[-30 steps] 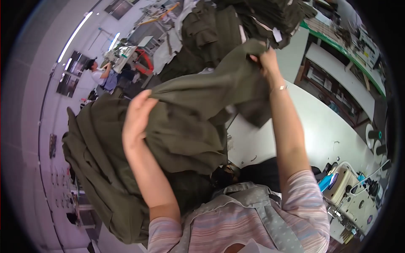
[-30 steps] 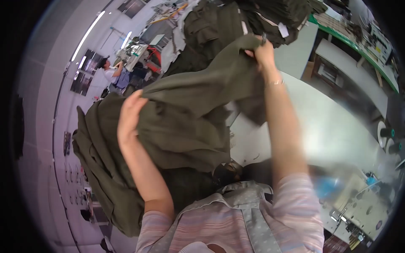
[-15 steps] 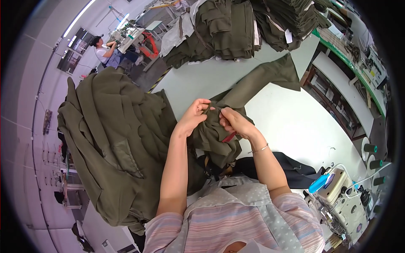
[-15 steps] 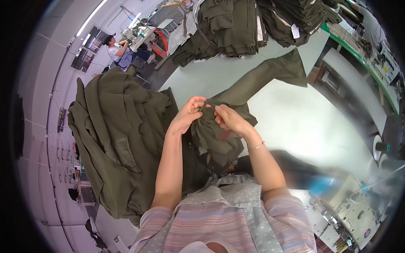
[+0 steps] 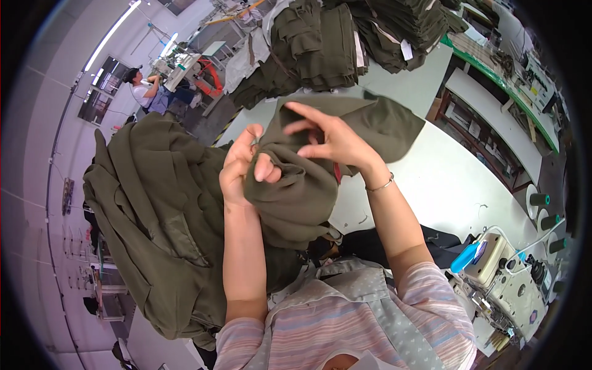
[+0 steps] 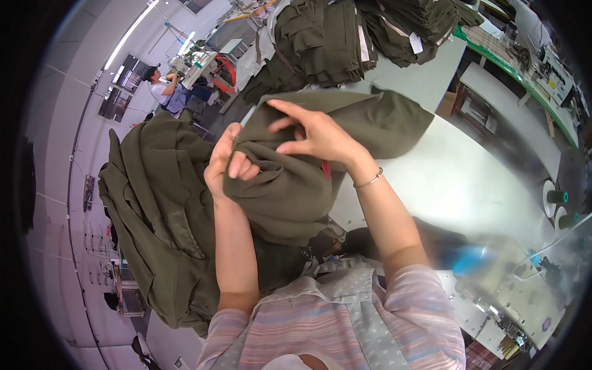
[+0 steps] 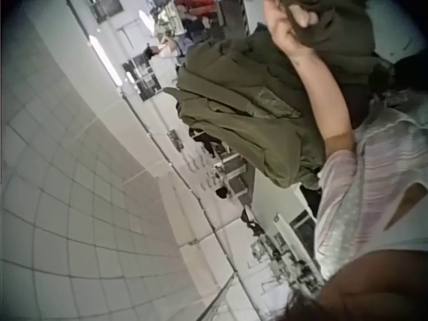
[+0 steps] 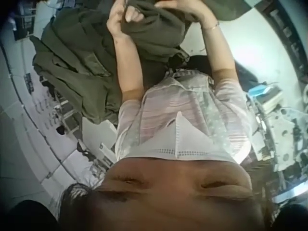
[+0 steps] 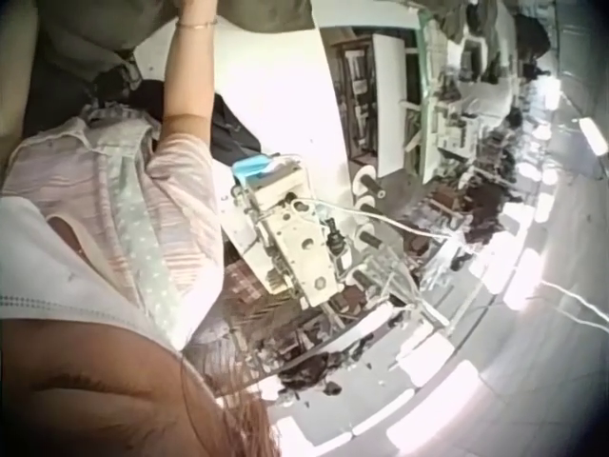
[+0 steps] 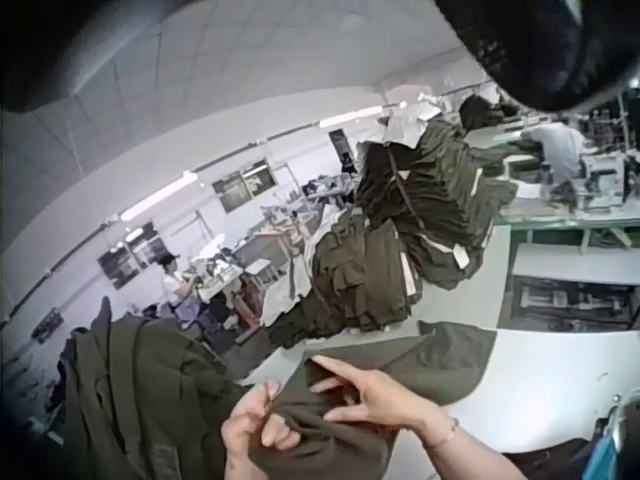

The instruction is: Inspecting, thread-clipping, and sorting green garments at a workstation in a garment factory.

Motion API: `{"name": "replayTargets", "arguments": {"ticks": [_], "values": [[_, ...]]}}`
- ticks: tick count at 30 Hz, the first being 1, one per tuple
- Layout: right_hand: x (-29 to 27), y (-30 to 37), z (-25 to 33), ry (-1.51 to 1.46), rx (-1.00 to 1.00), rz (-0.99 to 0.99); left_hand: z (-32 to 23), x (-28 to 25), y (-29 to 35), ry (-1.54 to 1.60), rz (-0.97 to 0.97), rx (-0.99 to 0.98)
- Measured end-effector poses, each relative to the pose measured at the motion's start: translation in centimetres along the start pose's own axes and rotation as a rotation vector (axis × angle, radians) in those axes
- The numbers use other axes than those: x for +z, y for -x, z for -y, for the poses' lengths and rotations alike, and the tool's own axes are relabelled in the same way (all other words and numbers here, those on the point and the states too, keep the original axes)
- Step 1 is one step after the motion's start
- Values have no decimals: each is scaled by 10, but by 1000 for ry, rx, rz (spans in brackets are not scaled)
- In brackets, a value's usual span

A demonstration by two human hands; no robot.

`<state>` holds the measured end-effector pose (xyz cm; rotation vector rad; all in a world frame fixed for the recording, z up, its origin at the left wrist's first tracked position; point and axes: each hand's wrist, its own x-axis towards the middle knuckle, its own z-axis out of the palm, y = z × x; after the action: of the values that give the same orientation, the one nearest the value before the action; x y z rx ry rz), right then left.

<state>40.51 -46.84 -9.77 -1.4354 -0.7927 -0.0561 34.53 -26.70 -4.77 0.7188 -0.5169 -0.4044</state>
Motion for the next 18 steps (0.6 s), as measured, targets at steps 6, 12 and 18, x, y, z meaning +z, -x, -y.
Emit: {"name": "replayTargets", "arguments": {"ticks": [6, 12, 18], "values": [[-10, -4, -2, 51, 143, 324, -19, 18, 5, -394, -196, 101], [-58, -27, 47, -283, 210, 135, -4, -10, 8, -1709, -436, 54], [-92, -41, 67, -240, 176, 346, -13, -28, 22, -890, -510, -133]]}}
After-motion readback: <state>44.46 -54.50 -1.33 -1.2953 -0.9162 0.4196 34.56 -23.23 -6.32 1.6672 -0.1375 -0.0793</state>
